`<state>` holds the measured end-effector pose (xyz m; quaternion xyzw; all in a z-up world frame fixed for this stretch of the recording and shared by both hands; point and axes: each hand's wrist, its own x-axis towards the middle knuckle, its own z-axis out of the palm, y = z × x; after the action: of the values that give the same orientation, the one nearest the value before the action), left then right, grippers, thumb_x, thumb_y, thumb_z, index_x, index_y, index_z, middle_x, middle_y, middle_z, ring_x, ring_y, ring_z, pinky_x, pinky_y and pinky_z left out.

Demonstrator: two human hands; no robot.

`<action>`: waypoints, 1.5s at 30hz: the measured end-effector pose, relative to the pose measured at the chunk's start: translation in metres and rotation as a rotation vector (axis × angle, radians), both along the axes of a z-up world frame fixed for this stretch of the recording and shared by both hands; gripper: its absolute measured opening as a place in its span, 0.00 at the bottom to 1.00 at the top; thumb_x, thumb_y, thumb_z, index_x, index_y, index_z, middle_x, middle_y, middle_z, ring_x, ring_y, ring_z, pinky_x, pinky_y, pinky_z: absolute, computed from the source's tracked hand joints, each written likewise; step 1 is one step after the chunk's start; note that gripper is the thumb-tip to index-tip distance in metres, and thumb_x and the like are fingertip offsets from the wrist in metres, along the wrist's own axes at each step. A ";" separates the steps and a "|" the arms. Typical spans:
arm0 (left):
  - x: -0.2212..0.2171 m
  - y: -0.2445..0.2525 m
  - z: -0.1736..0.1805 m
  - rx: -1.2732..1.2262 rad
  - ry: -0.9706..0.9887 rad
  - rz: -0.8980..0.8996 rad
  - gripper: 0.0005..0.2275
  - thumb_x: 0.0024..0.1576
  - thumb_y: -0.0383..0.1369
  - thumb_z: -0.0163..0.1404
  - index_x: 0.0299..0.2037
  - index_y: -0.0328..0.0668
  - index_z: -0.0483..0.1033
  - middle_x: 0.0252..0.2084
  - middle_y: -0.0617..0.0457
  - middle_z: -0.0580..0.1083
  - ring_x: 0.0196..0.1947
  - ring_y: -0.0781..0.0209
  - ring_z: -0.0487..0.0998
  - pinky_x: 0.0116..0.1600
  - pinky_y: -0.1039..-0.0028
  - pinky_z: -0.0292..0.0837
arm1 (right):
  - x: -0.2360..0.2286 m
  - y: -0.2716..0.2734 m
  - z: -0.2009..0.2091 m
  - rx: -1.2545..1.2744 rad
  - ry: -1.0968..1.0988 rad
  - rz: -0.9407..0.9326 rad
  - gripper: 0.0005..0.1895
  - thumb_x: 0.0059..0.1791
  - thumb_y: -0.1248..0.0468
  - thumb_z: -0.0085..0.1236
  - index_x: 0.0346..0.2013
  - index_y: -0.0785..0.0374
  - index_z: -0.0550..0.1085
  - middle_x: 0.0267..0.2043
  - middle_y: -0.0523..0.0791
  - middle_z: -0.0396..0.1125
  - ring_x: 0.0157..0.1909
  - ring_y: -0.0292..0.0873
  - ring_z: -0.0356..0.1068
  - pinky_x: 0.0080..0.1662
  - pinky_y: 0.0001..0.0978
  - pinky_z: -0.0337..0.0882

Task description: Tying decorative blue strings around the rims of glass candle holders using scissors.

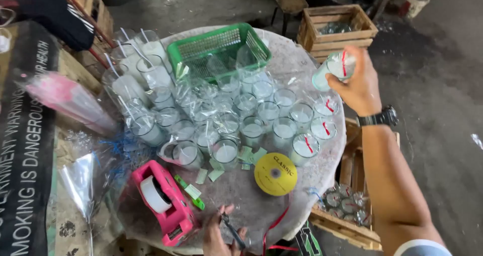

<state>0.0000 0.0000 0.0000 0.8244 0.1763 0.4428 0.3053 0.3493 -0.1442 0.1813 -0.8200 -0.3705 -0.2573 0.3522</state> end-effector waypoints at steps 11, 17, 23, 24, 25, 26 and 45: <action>-0.004 -0.005 0.009 -0.353 0.309 0.169 0.27 0.35 0.33 0.57 0.49 0.51 0.63 0.42 0.64 0.74 0.43 0.68 0.73 0.46 0.80 0.68 | 0.072 0.036 -0.062 -0.410 0.595 -0.133 0.36 0.36 0.49 0.54 0.51 0.66 0.57 0.53 0.53 0.56 0.51 0.51 0.58 0.47 0.38 0.60; -0.001 -0.005 -0.005 -0.260 0.131 0.174 0.28 0.32 0.33 0.58 0.47 0.47 0.66 0.38 0.63 0.76 0.40 0.67 0.75 0.46 0.77 0.68 | 0.018 0.018 -0.005 -0.503 0.376 -0.016 0.22 0.42 0.59 0.48 0.51 0.57 0.60 0.46 0.48 0.58 0.33 0.43 0.66 0.40 0.37 0.67; -0.004 -0.002 0.000 -0.184 0.136 0.099 0.27 0.37 0.38 0.57 0.48 0.44 0.64 0.40 0.60 0.75 0.42 0.64 0.74 0.46 0.77 0.69 | -0.022 0.019 0.007 -0.769 0.439 0.051 0.30 0.38 0.53 0.52 0.52 0.53 0.58 0.50 0.42 0.60 0.38 0.38 0.69 0.45 0.32 0.67; -0.006 -0.003 0.007 -0.147 0.108 0.084 0.26 0.39 0.37 0.55 0.49 0.44 0.64 0.41 0.61 0.74 0.42 0.63 0.73 0.45 0.77 0.69 | -0.030 0.025 0.008 -0.854 0.481 0.000 0.35 0.38 0.49 0.51 0.56 0.53 0.53 0.56 0.46 0.53 0.39 0.40 0.70 0.47 0.36 0.68; -0.005 -0.001 0.003 -0.147 0.108 0.084 0.26 0.39 0.37 0.55 0.49 0.44 0.64 0.41 0.61 0.74 0.42 0.63 0.73 0.45 0.77 0.69 | -0.017 0.024 -0.010 -0.854 0.481 0.000 0.35 0.38 0.49 0.51 0.56 0.53 0.53 0.56 0.46 0.53 0.39 0.40 0.70 0.47 0.36 0.68; -0.004 0.001 -0.002 -0.125 0.139 0.058 0.25 0.41 0.40 0.53 0.49 0.43 0.64 0.41 0.60 0.74 0.41 0.63 0.74 0.45 0.76 0.68 | -0.005 0.023 -0.028 -0.779 0.346 0.014 0.23 0.39 0.53 0.51 0.45 0.54 0.58 0.46 0.45 0.59 0.37 0.42 0.68 0.39 0.36 0.66; -0.018 0.027 0.001 0.306 1.030 0.144 0.08 0.40 0.33 0.45 0.29 0.44 0.70 0.27 0.52 0.71 0.28 0.53 0.73 0.30 0.64 0.69 | -0.054 -0.026 0.012 0.020 -0.198 0.143 0.08 0.52 0.76 0.60 0.41 0.77 0.68 0.38 0.55 0.61 0.40 0.50 0.61 0.45 0.36 0.61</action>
<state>-0.0177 0.0267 0.0013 0.9557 0.2924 0.0215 0.0245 0.2958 -0.1701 0.1929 -0.7585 -0.4586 -0.3149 0.3394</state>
